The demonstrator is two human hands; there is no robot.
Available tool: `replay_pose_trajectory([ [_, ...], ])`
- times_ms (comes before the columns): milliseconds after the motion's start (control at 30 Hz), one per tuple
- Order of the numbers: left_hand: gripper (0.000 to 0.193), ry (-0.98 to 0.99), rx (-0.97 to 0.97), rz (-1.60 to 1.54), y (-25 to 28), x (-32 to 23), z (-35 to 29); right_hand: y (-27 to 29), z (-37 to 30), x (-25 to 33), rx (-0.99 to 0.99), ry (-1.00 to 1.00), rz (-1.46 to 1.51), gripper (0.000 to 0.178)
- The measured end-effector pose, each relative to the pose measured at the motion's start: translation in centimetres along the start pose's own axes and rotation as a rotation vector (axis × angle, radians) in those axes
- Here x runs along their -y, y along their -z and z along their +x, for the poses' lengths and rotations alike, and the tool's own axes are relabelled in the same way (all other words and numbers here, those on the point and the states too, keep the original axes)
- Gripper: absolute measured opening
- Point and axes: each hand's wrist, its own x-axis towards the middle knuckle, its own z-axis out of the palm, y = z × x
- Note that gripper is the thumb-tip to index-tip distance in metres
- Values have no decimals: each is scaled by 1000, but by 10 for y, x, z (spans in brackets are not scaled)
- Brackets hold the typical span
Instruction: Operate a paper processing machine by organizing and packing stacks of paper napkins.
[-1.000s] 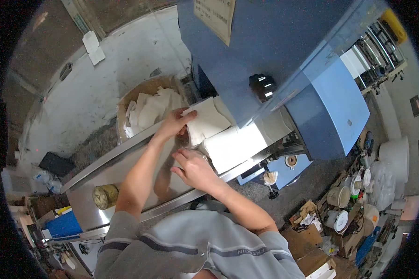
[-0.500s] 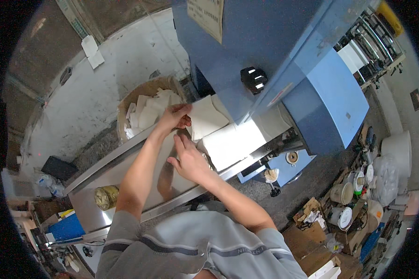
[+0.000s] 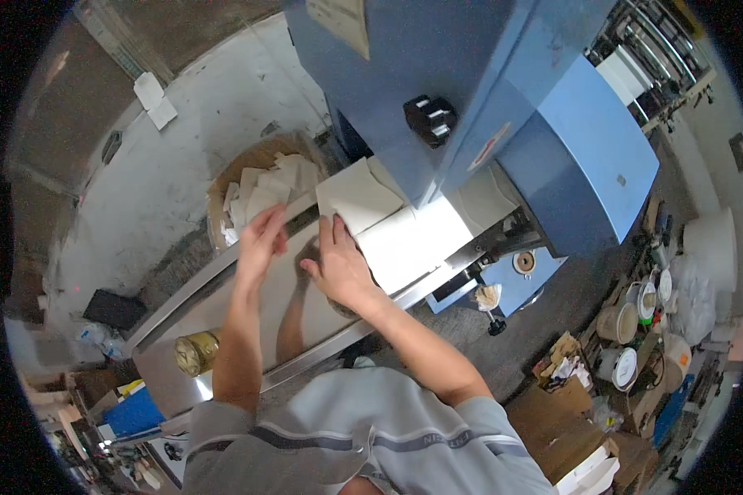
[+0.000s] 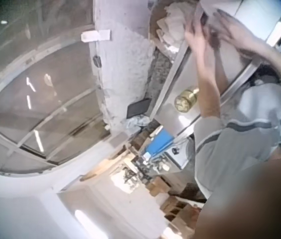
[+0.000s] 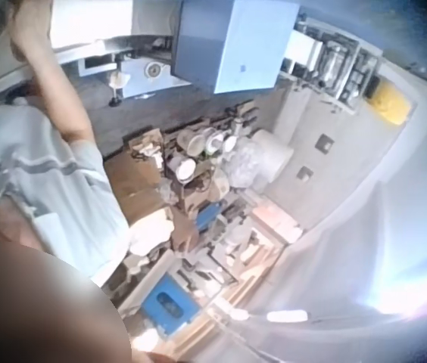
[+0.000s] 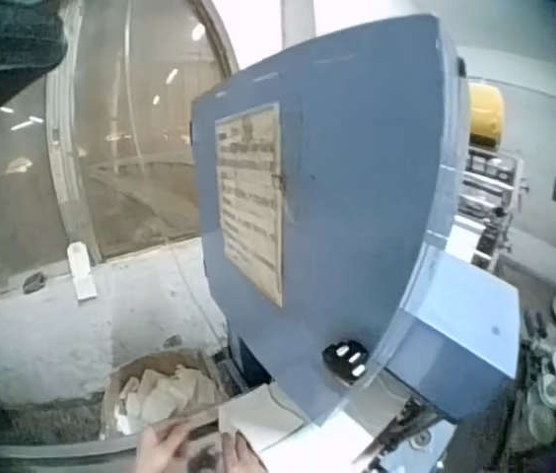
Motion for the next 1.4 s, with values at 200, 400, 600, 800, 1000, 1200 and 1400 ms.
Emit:
replay_pose_trajectory([
  [200, 42, -73, -517, 294, 112, 15, -100, 11, -7, -1, 9, -8, 81, 84],
  [400, 76, -9, -733, 1261, 218, 43, -205, 14, -11, -3, -16, 31, 82, 82],
  [600, 90, 201, -549, 1006, 230, 70, -220, 11, -15, -6, -10, 52, 74, 82],
  [800, 83, 62, -461, 1004, 127, 53, -153, 8, -17, -6, -36, 80, 59, 80],
  [1000, 70, -204, -382, 293, -28, 40, -44, 29, -43, -4, -104, 214, 167, 57],
  [1200, 66, -244, -226, 420, -75, 39, -43, 73, -83, -31, -331, 138, -82, 62],
  [1400, 67, -344, -306, 471, -80, 55, -59, 72, -102, -53, -471, -84, -207, 85],
])
